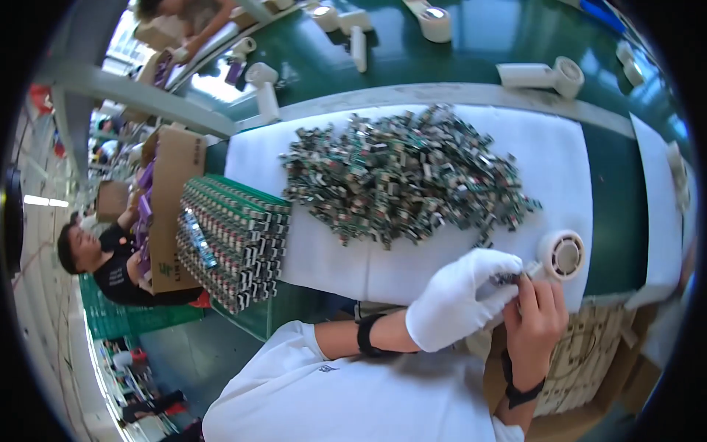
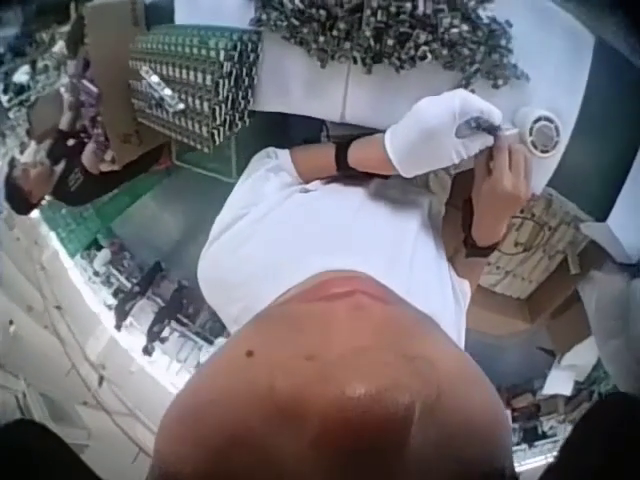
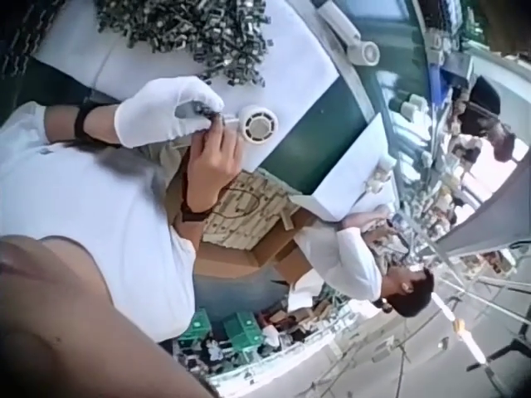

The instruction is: Manually assemble small circuit boards into plastic housings and sort them into trays at a factory workstation.

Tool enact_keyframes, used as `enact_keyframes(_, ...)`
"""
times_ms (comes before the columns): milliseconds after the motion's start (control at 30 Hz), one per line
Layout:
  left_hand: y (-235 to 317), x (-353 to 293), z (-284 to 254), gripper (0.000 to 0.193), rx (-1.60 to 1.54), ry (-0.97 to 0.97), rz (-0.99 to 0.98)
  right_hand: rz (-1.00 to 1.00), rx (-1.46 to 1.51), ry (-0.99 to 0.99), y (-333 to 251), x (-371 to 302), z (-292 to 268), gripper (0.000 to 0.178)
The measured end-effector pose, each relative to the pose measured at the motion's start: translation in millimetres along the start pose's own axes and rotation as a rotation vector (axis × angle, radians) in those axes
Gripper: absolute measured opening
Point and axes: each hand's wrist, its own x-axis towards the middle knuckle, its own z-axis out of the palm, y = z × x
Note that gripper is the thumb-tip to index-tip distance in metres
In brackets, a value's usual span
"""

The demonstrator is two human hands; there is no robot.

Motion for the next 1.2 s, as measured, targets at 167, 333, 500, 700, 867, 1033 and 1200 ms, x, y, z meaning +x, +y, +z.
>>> enact_keyframes(167,-4,-3,-1,0.033,-0.02,-0.006,-0.088,0.015,0.034,-0.001,1,-2,4,0.026)
enact_keyframes(333,-11,-2,1,0.034,0.006,-0.003,-0.024,0.127,0.111,0.103,1,0,12,0.024)
enact_keyframes(500,-5,-5,-12,0.031,0.11,-0.203,0.067,0.185,0.191,0.113,-2,7,11,0.024)
enact_keyframes(700,-1,5,-21,0.029,-0.007,-0.044,-0.051,0.333,0.196,0.066,-14,11,4,0.021)
enact_keyframes(867,-5,5,-23,0.036,-0.037,0.034,-0.105,0.378,0.215,0.025,-12,7,1,0.02)
enact_keyframes(1033,2,0,-17,0.041,-0.046,0.013,-0.181,0.315,0.177,0.017,-12,5,-2,0.019)
enact_keyframes(1200,-7,2,-13,0.037,-0.016,-0.093,-0.148,0.244,0.123,0.063,-15,4,-5,0.018)
